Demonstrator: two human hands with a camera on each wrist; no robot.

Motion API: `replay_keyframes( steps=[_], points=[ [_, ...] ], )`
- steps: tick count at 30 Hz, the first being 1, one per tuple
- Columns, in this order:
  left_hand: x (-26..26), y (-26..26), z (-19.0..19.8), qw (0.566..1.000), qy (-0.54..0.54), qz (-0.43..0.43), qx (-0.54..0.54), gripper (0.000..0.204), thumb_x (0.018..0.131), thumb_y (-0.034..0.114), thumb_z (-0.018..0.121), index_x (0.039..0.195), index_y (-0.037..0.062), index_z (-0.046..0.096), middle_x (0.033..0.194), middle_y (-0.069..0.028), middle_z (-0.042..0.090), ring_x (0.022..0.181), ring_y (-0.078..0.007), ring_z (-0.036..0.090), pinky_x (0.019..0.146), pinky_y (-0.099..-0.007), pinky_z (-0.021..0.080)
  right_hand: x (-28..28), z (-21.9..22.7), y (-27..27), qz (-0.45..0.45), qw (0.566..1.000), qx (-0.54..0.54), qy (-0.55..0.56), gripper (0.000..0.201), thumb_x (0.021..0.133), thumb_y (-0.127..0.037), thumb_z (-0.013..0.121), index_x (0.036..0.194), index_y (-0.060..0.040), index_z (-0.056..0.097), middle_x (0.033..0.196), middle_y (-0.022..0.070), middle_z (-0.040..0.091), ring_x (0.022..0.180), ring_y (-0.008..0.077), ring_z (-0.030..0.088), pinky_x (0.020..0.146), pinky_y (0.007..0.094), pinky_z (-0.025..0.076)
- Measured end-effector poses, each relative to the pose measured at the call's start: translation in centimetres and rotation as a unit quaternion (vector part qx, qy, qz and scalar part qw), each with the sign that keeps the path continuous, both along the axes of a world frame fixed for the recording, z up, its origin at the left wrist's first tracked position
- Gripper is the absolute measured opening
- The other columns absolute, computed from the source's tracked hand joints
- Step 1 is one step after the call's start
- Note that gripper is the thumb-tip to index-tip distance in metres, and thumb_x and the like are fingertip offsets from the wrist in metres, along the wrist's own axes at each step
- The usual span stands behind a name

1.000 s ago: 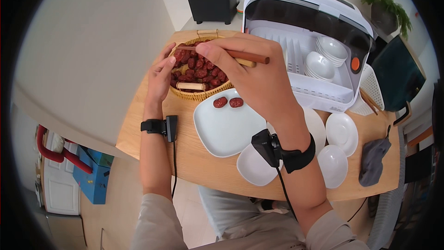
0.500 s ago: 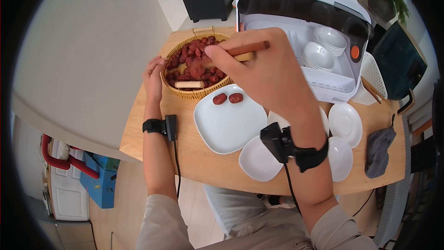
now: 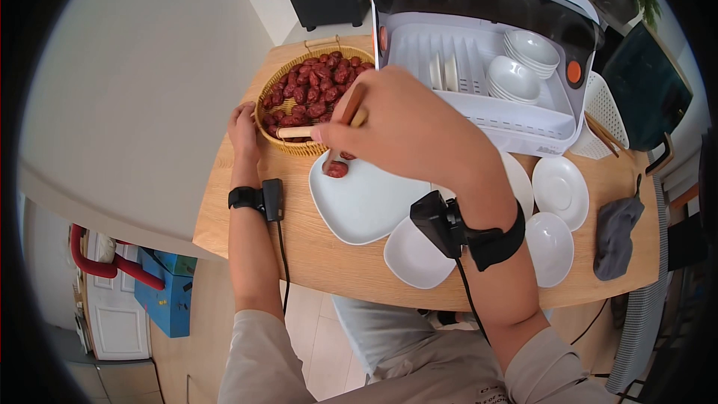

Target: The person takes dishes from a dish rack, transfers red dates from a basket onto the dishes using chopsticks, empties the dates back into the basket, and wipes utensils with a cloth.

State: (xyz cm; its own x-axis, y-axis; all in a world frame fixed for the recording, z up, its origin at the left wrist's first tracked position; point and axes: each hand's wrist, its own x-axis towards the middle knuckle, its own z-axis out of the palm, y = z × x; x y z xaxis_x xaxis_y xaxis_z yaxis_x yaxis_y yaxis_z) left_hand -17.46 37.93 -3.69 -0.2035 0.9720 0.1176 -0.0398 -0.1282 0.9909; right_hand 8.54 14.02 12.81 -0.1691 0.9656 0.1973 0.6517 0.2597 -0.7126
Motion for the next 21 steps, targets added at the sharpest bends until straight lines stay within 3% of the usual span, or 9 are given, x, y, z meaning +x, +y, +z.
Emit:
replay_keyframes(
  steps=[2,3,5,9,11,13,15,17,21],
  points=[
    [0.0,0.0,0.0,1.000,-0.006,0.001,-0.002,0.021,0.093,0.018,0.057,0.108,0.0040,0.061,0.098,-0.0033,0.063,0.088,-0.0127,0.059,0.076,-0.0262,0.048,0.5,-0.3,0.1,-0.023,0.982,0.082,0.170,0.034,0.084,-0.027,0.071,0.077,0.0063,0.071,0.055,0.0084,0.061,0.050,0.0122,0.055,0.051,0.0287,0.045],
    [-0.1,0.0,0.0,1.000,-0.002,-0.005,-0.001,0.021,0.092,0.017,0.057,0.107,0.0042,0.062,0.100,-0.0031,0.063,0.090,-0.0128,0.059,0.078,-0.0266,0.047,0.9,-0.3,0.2,-0.022,0.982,0.082,0.170,0.034,0.084,-0.027,0.071,0.077,0.0063,0.071,0.055,0.0084,0.061,0.050,0.0122,0.055,0.051,0.0287,0.045],
    [-0.4,0.4,-0.3,1.000,0.002,-0.010,0.002,0.020,0.092,0.017,0.058,0.107,0.0043,0.064,0.101,-0.0029,0.064,0.092,-0.0129,0.058,0.080,-0.0271,0.047,1.6,-0.4,0.8,-0.091,0.964,0.186,0.165,0.034,0.086,-0.027,0.072,0.081,0.0062,0.072,0.059,0.0075,0.064,0.053,0.0097,0.055,0.053,0.0266,0.046],
    [-0.2,0.7,-0.7,0.997,0.045,-0.053,0.038,0.026,0.092,0.018,0.058,0.113,0.0043,0.063,0.107,-0.0053,0.063,0.096,-0.0146,0.059,0.080,-0.0289,0.050,1.4,-3.0,3.3,-0.108,0.962,0.197,0.155,0.034,0.086,-0.028,0.072,0.087,0.0061,0.072,0.062,0.0092,0.065,0.055,0.0119,0.056,0.056,0.0273,0.047],
    [0.1,0.3,-0.4,0.996,0.049,-0.060,0.037,0.025,0.092,0.017,0.058,0.112,0.0039,0.064,0.108,-0.0052,0.063,0.098,-0.0145,0.058,0.082,-0.0289,0.049,0.9,-3.9,4.1,-0.118,0.970,0.138,0.159,0.034,0.087,-0.028,0.071,0.088,0.0069,0.071,0.066,0.0115,0.066,0.059,0.0139,0.057,0.060,0.0294,0.048],
    [0.4,-0.2,-0.2,0.995,0.011,-0.092,0.043,0.023,0.090,0.015,0.063,0.110,0.0035,0.066,0.107,-0.0027,0.064,0.105,-0.0129,0.054,0.093,-0.0269,0.042,0.6,-4.4,4.6,-0.112,0.971,0.117,0.176,0.035,0.087,-0.027,0.071,0.089,0.0072,0.071,0.069,0.0131,0.067,0.061,0.0151,0.058,0.062,0.0305,0.048],
    [0.7,-0.7,0.2,0.994,0.009,-0.099,0.040,0.023,0.090,0.015,0.063,0.110,0.0032,0.065,0.107,-0.0029,0.064,0.105,-0.0128,0.054,0.093,-0.0269,0.042,0.2,-5.0,5.0,-0.106,0.971,0.095,0.192,0.035,0.087,-0.027,0.071,0.090,0.0075,0.071,0.071,0.0147,0.067,0.064,0.0162,0.059,0.064,0.0315,0.049],
    [0.6,-0.5,0.1,0.994,0.008,-0.106,0.037,0.023,0.091,0.014,0.063,0.110,0.0029,0.065,0.108,-0.0030,0.064,0.104,-0.0128,0.055,0.093,-0.0269,0.042,-0.2,-5.8,5.6,-0.078,0.956,0.155,0.237,0.039,0.085,-0.030,0.071,0.073,0.0067,0.063,0.061,0.0191,0.061,0.057,0.0319,0.059,0.061,0.0380,0.050],
    [0.5,-0.1,-0.1,0.993,0.000,-0.116,0.034,0.024,0.090,0.014,0.062,0.111,0.0024,0.065,0.106,-0.0032,0.064,0.102,-0.0129,0.056,0.092,-0.0269,0.043,-0.7,-6.9,6.2,-0.083,0.966,0.152,0.190,0.039,0.085,-0.029,0.071,0.071,0.0071,0.064,0.061,0.0198,0.061,0.057,0.0318,0.060,0.062,0.0390,0.050]
  ],
)
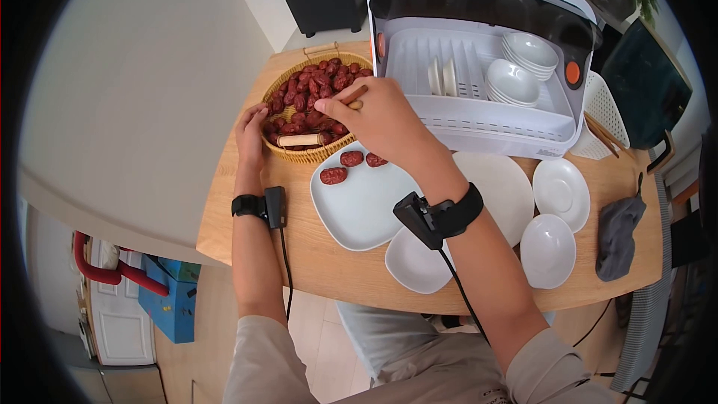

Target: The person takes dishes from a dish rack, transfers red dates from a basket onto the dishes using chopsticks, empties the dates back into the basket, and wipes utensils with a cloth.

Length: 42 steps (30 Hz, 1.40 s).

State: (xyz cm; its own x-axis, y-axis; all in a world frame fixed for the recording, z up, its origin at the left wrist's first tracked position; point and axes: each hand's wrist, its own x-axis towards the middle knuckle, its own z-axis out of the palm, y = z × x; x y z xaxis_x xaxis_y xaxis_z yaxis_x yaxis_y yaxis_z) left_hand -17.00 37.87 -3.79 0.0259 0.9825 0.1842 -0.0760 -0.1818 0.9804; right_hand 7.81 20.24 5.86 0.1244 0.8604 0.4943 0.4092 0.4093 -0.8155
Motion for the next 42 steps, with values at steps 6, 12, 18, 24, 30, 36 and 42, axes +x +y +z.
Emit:
replay_keyframes(
  steps=[6,12,18,24,30,36,42],
  points=[
    [-0.2,0.3,-0.3,1.000,0.010,0.004,0.002,0.024,0.091,0.015,0.062,0.111,0.0017,0.065,0.106,-0.0029,0.064,0.100,-0.0124,0.056,0.090,-0.0265,0.043,-0.2,1.3,-1.0,0.008,0.994,-0.100,-0.039,0.039,0.086,-0.026,0.068,0.066,0.0078,0.064,0.059,0.0218,0.060,0.059,0.0348,0.061,0.065,0.0408,0.051],
    [-0.2,0.1,-0.3,1.000,0.005,0.002,0.002,0.023,0.091,0.015,0.062,0.110,0.0019,0.065,0.103,-0.0025,0.064,0.097,-0.0121,0.055,0.088,-0.0265,0.043,0.4,1.5,-1.1,-0.013,0.998,0.017,-0.053,0.030,0.084,-0.017,0.064,0.069,0.0087,0.064,0.059,0.0226,0.060,0.060,0.0351,0.063,0.065,0.0403,0.053],
    [0.0,-0.1,0.0,1.000,0.010,0.006,-0.002,0.024,0.092,0.013,0.059,0.112,0.0009,0.063,0.107,-0.0048,0.063,0.103,-0.0144,0.055,0.090,-0.0280,0.044,0.9,3.1,-2.0,-0.019,0.994,-0.060,-0.095,0.029,0.084,-0.015,0.062,0.069,0.0096,0.063,0.061,0.0224,0.061,0.059,0.0349,0.063,0.064,0.0408,0.054],
    [0.0,0.0,-0.1,1.000,0.017,0.016,0.005,0.024,0.090,0.015,0.062,0.109,0.0009,0.065,0.102,-0.0034,0.064,0.097,-0.0128,0.055,0.089,-0.0269,0.043,0.3,-0.1,0.0,0.018,0.994,-0.009,-0.105,0.025,0.085,-0.018,0.068,0.081,0.0069,0.069,0.072,0.0177,0.065,0.063,0.0286,0.062,0.063,0.0337,0.050],
    [-0.1,-0.4,0.2,0.999,0.043,0.018,0.001,0.027,0.091,0.014,0.057,0.115,0.0012,0.061,0.113,-0.0071,0.061,0.111,-0.0167,0.052,0.097,-0.0307,0.042,1.2,2.6,-1.6,-0.014,0.994,0.032,-0.104,0.027,0.084,-0.017,0.067,0.071,0.0067,0.067,0.070,0.0210,0.065,0.064,0.0362,0.063,0.073,0.0399,0.054],
    [0.2,-0.6,0.1,0.998,-0.047,0.030,0.003,0.036,0.090,0.010,0.060,0.123,0.0010,0.052,0.113,-0.0092,0.058,0.108,-0.0171,0.054,0.094,-0.0292,0.044,3.9,8.4,-8.7,-0.117,0.971,0.086,-0.190,0.019,0.083,-0.015,0.070,0.082,0.0041,0.072,0.067,0.0126,0.067,0.054,0.0145,0.057,0.055,0.0275,0.046],
    [-0.7,1.1,-1.1,0.997,-0.072,0.021,0.000,0.041,0.088,0.009,0.060,0.126,-0.0005,0.048,0.117,-0.0129,0.056,0.108,-0.0202,0.055,0.092,-0.0312,0.047,4.3,9.5,-16.1,-0.288,0.884,0.011,-0.369,0.017,0.078,-0.017,0.071,0.073,-0.0006,0.072,0.065,0.0098,0.065,0.066,0.0210,0.060,0.063,0.0314,0.048]
  ],
)
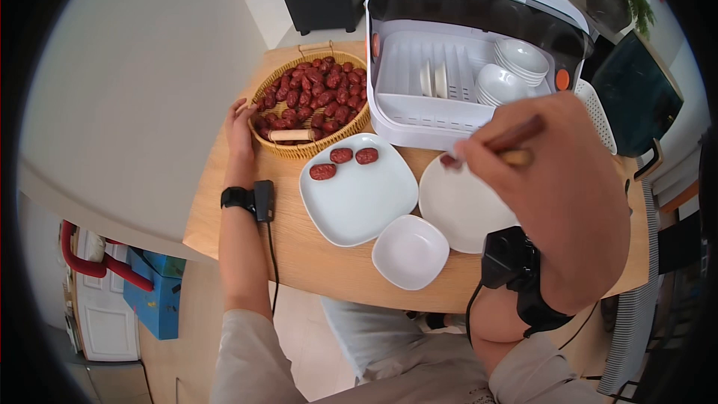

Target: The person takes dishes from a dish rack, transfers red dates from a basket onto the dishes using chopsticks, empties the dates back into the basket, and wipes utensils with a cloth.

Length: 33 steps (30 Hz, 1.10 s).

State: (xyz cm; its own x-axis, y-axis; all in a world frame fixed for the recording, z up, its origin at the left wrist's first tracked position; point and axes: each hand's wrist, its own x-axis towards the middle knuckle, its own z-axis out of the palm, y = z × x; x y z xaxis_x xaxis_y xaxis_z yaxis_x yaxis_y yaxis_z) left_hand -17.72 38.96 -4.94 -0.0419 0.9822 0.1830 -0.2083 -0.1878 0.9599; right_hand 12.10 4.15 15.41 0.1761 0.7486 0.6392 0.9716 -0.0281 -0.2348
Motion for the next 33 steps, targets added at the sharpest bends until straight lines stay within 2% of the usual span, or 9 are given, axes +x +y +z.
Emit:
replay_keyframes(
  steps=[4,8,11,13,23,25,29,31,33],
  points=[
    [0.1,0.0,-0.1,1.000,-0.004,-0.005,-0.006,0.042,0.087,0.010,0.062,0.125,-0.0011,0.048,0.120,-0.0136,0.055,0.107,-0.0211,0.056,0.093,-0.0319,0.046,0.2,-0.2,1.1,-0.002,0.982,-0.164,0.092,0.022,0.077,-0.023,0.072,0.070,-0.0021,0.069,0.066,0.0107,0.065,0.070,0.0270,0.062,0.064,0.0348,0.048],
    [0.2,-0.2,0.1,1.000,-0.011,-0.003,-0.010,0.041,0.087,0.010,0.063,0.124,-0.0018,0.049,0.120,-0.0131,0.055,0.108,-0.0204,0.054,0.093,-0.0316,0.045,0.7,-0.6,2.0,0.022,0.985,-0.107,0.132,0.023,0.077,-0.021,0.072,0.071,0.0006,0.068,0.065,0.0106,0.064,0.061,0.0248,0.061,0.059,0.0338,0.047],
    [0.1,-0.1,-0.1,1.000,0.018,0.006,0.007,0.040,0.087,0.011,0.063,0.123,-0.0024,0.050,0.119,-0.0121,0.055,0.109,-0.0196,0.052,0.094,-0.0309,0.044,0.5,0.2,3.2,0.132,0.988,-0.027,0.070,0.027,0.080,-0.021,0.073,0.072,0.0050,0.067,0.063,0.0103,0.062,0.054,0.0199,0.057,0.055,0.0318,0.045],
    [-0.1,0.2,-0.2,1.000,0.024,0.007,0.006,0.040,0.087,0.012,0.063,0.122,-0.0024,0.051,0.118,-0.0117,0.055,0.110,-0.0193,0.052,0.093,-0.0306,0.044,-0.7,0.2,5.5,0.327,0.936,0.082,0.099,0.031,0.082,-0.022,0.073,0.074,0.0078,0.068,0.059,0.0100,0.060,0.052,0.0157,0.053,0.053,0.0297,0.043],
    [0.2,0.0,0.1,0.999,0.040,0.014,0.001,0.037,0.086,0.012,0.064,0.119,-0.0016,0.052,0.115,-0.0100,0.055,0.106,-0.0183,0.053,0.091,-0.0300,0.045,-1.7,-7.0,14.4,0.251,0.922,0.034,0.294,0.044,0.086,-0.031,0.071,0.074,0.0110,0.066,0.052,0.0130,0.056,0.047,0.0175,0.050,0.051,0.0324,0.043],
    [0.1,0.1,-0.2,0.999,0.033,0.013,0.000,0.037,0.087,0.012,0.064,0.119,-0.0016,0.052,0.114,-0.0099,0.055,0.106,-0.0183,0.053,0.091,-0.0300,0.045,-1.7,-7.5,14.8,0.180,0.946,-0.090,0.253,0.038,0.088,-0.029,0.065,0.075,0.0072,0.065,0.067,0.0229,0.063,0.069,0.0389,0.064,0.070,0.0436,0.053],
    [0.4,-0.4,0.3,0.998,0.065,0.022,0.001,0.040,0.090,0.018,0.060,0.125,0.0004,0.050,0.116,-0.0106,0.056,0.110,-0.0196,0.052,0.094,-0.0322,0.046,-2.4,-8.1,14.9,0.204,0.941,-0.036,0.266,0.039,0.088,-0.029,0.065,0.076,0.0076,0.065,0.068,0.0237,0.063,0.070,0.0394,0.065,0.070,0.0439,0.053],
    [0.7,-1.0,0.8,0.998,0.050,0.023,-0.004,0.040,0.088,0.015,0.062,0.123,-0.0008,0.051,0.116,-0.0107,0.055,0.109,-0.0193,0.052,0.093,-0.0308,0.045,-2.6,-7.6,14.6,0.211,0.945,-0.040,0.247,0.045,0.088,-0.028,0.067,0.067,0.0105,0.058,0.055,0.0203,0.054,0.049,0.0318,0.051,0.055,0.0416,0.044],
    [0.9,-1.3,1.0,0.999,0.033,0.025,-0.010,0.039,0.086,0.012,0.064,0.121,-0.0019,0.052,0.116,-0.0108,0.055,0.109,-0.0189,0.052,0.093,-0.0295,0.044,-2.8,-6.9,14.1,0.213,0.947,-0.034,0.239,0.044,0.088,-0.027,0.067,0.066,0.0103,0.057,0.054,0.0214,0.053,0.049,0.0339,0.050,0.055,0.0418,0.044]
  ],
)
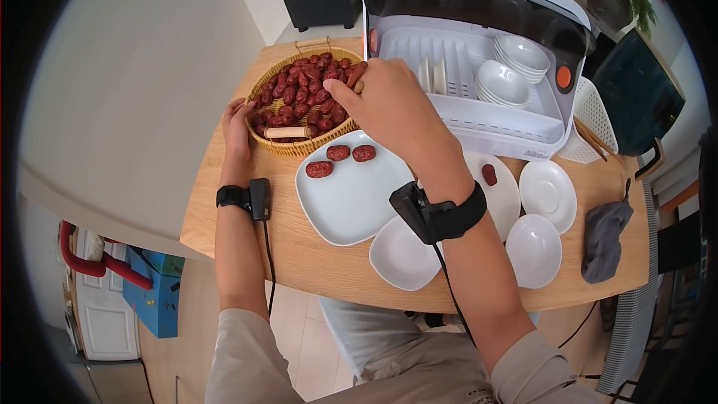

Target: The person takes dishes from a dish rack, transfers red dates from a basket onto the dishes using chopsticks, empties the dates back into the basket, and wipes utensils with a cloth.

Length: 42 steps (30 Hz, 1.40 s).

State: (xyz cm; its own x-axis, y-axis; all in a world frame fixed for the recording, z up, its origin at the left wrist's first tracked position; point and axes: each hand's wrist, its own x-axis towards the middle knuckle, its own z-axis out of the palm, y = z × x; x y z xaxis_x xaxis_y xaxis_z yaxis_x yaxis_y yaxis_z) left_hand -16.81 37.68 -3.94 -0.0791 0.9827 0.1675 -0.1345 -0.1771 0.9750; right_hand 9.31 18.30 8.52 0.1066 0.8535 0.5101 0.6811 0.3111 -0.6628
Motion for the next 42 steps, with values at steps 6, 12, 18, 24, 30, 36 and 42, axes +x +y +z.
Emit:
replay_keyframes(
  steps=[6,12,18,24,30,36,42],
  points=[
    [-0.6,1.1,-0.8,0.999,0.039,0.008,0.020,0.041,0.086,0.013,0.065,0.122,-0.0018,0.052,0.116,-0.0111,0.054,0.109,-0.0187,0.052,0.093,-0.0294,0.043,-0.4,-0.2,0.3,0.019,0.998,-0.050,-0.042,0.030,0.087,-0.020,0.064,0.075,0.0073,0.066,0.071,0.0246,0.064,0.070,0.0389,0.064,0.069,0.0441,0.054],
    [-0.7,1.5,-1.3,0.999,0.040,-0.004,0.008,0.038,0.090,0.017,0.060,0.123,0.0012,0.050,0.116,-0.0101,0.055,0.109,-0.0192,0.053,0.091,-0.0309,0.047,0.1,0.0,0.0,0.016,0.999,0.012,-0.038,0.029,0.086,-0.017,0.065,0.071,0.0073,0.064,0.062,0.0217,0.058,0.058,0.0349,0.056,0.062,0.0406,0.049],
    [-0.5,1.2,-1.2,0.999,0.041,0.007,0.015,0.036,0.091,0.014,0.060,0.122,0.0003,0.049,0.112,-0.0094,0.056,0.104,-0.0190,0.056,0.090,-0.0308,0.048,2.3,5.0,-4.7,-0.038,0.991,0.125,-0.030,0.029,0.082,-0.021,0.071,0.078,0.0069,0.068,0.056,0.0092,0.062,0.050,0.0111,0.056,0.052,0.0292,0.045],
    [-0.5,1.1,-1.0,0.999,0.030,0.009,0.016,0.036,0.090,0.010,0.063,0.120,-0.0022,0.050,0.113,-0.0106,0.057,0.101,-0.0171,0.057,0.086,-0.0284,0.048,3.5,7.9,-11.0,-0.071,0.967,0.187,-0.161,0.019,0.081,-0.013,0.072,0.074,0.0038,0.069,0.062,0.0070,0.066,0.050,0.0094,0.057,0.052,0.0247,0.046],
    [-0.5,1.2,-1.0,0.999,0.035,0.007,0.011,0.035,0.090,0.010,0.062,0.119,-0.0026,0.050,0.111,-0.0101,0.058,0.098,-0.0166,0.058,0.084,-0.0282,0.049,3.5,5.7,-12.0,-0.136,0.977,-0.042,-0.157,0.021,0.080,-0.015,0.069,0.076,0.0050,0.065,0.063,0.0114,0.066,0.052,0.0198,0.062,0.054,0.0292,0.048],
    [-0.9,1.7,-1.5,0.999,0.028,-0.009,0.020,0.033,0.090,0.009,0.061,0.119,-0.0026,0.050,0.108,-0.0100,0.059,0.091,-0.0168,0.060,0.079,-0.0289,0.051,3.5,6.5,-10.8,-0.082,0.985,-0.007,-0.152,0.026,0.080,-0.019,0.071,0.076,0.0067,0.065,0.061,0.0119,0.063,0.054,0.0254,0.063,0.054,0.0324,0.047],
    [-0.7,1.6,-1.4,1.000,0.022,-0.008,0.019,0.030,0.090,0.008,0.061,0.117,-0.0016,0.050,0.103,-0.0095,0.060,0.086,-0.0156,0.060,0.073,-0.0276,0.051,1.6,4.9,-6.0,0.065,0.982,0.172,-0.051,0.031,0.081,-0.022,0.074,0.076,0.0077,0.068,0.069,0.0154,0.067,0.058,0.0199,0.063,0.056,0.0291,0.050]
  ],
)
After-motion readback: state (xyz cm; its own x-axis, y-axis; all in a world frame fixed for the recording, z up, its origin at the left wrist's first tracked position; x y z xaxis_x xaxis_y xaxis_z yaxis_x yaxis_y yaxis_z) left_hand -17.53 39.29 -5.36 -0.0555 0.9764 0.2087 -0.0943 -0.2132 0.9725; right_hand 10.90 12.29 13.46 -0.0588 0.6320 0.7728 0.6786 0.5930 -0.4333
